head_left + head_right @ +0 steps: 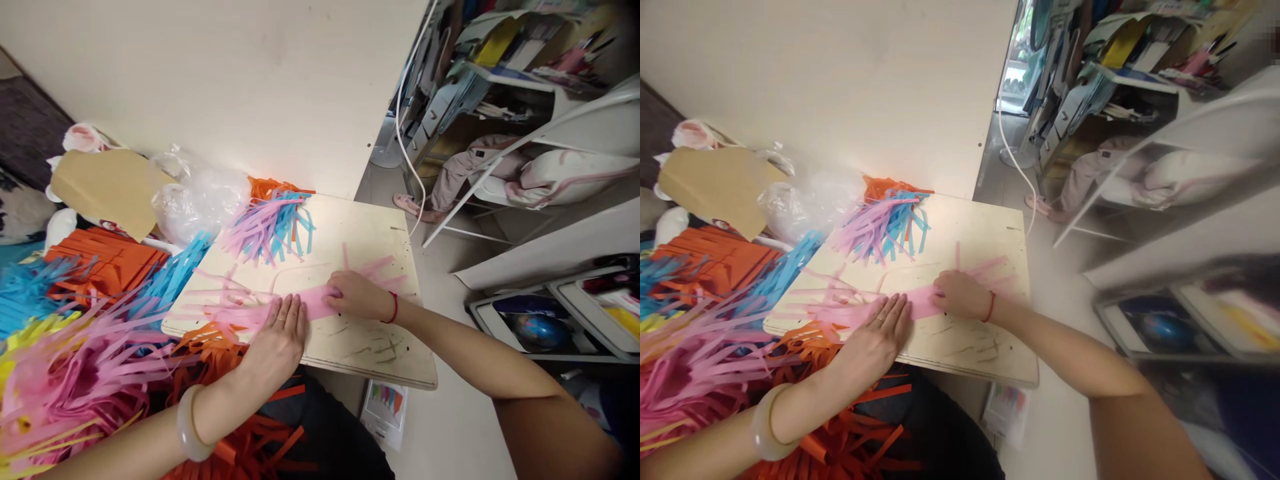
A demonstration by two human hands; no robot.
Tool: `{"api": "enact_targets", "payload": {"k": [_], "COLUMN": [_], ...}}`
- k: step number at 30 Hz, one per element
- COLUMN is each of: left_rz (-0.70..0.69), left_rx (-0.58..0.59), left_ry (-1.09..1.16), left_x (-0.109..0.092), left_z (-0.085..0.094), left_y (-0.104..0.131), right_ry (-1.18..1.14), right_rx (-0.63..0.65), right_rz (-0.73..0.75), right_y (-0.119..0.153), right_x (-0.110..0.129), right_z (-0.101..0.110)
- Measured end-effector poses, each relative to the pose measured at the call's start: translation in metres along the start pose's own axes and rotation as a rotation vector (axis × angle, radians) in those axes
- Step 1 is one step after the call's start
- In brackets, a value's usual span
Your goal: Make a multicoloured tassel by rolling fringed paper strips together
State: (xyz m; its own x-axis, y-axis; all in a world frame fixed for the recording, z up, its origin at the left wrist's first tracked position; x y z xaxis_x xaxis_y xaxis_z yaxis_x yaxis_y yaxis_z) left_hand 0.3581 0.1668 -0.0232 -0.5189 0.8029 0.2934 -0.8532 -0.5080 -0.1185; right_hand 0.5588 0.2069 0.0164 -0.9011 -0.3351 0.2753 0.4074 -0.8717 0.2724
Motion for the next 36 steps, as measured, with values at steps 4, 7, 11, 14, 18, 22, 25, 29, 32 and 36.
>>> {"api": "enact_targets", "payload": {"k": [4, 7, 11, 14, 18, 22, 25, 29, 32, 36], "left_rz": [0.012, 0.031, 0.046, 0.044, 0.038, -0.004, -0.024, -0.011, -0.032, -0.036], "left_rx": [0.027, 0.045, 0.076, 0.085, 0.086, 0.063, 0.045, 0.019, -0.08, -0.185], "left_ry": [-0.022, -0.018, 0.017, 0.029, 0.058, 0.024, 0.019, 0.084, 0.197, 0.389], "left_x": [0.001, 0.0, -0.001, 0.0, 0.005, 0.012, 0.017, 0.025, 0.034, 0.049], "left_z": [0.003, 0.003, 0.001, -0.002, -0.002, 0.004, 0.005, -0.004, -0.016, -0.025], "left_y": [-0.005, -0.009, -0.011, -0.013, -0.018, -0.023, -0.024, -0.018, -0.007, 0.013], "right_ry": [0.021, 0.033, 0.036, 0.051, 0.109, 0.285, 0.308, 0.381, 0.377, 0.07], "right_rx": [0.04, 0.085, 0.107, 0.112, 0.067, -0.257, -0.291, -0.322, -0.355, -0.4], "right_rz": [-0.016, -0.005, -0.002, -0.014, -0.044, 0.108, 0.3, 0.325, 0.371, 0.367], "right_y": [-0.005, -0.006, -0.009, -0.01, 0.001, 0.022, 0.026, 0.018, 0.019, 0.027], "right_x": [0.0, 0.003, 0.005, 0.004, 0.007, 0.026, 0.037, 0.031, 0.017, -0.001], "right_z": [0.007, 0.013, 0.018, 0.019, 0.017, 0.006, -0.015, -0.04, -0.044, -0.033]}}
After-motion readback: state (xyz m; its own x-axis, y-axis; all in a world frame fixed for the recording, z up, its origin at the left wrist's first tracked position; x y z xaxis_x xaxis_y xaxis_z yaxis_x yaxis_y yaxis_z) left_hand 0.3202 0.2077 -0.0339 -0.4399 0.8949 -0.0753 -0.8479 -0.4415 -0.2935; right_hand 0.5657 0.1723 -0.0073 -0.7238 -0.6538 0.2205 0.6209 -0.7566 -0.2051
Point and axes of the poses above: each hand's wrist, its own y-axis away from the middle knuckle, its own z-axis out of the back of the hand, x = y × z, the point moved 1 cm from there along -y, towards the middle knuckle, and after that the axes turned 4 degrees about x, right-handed, at the moved point
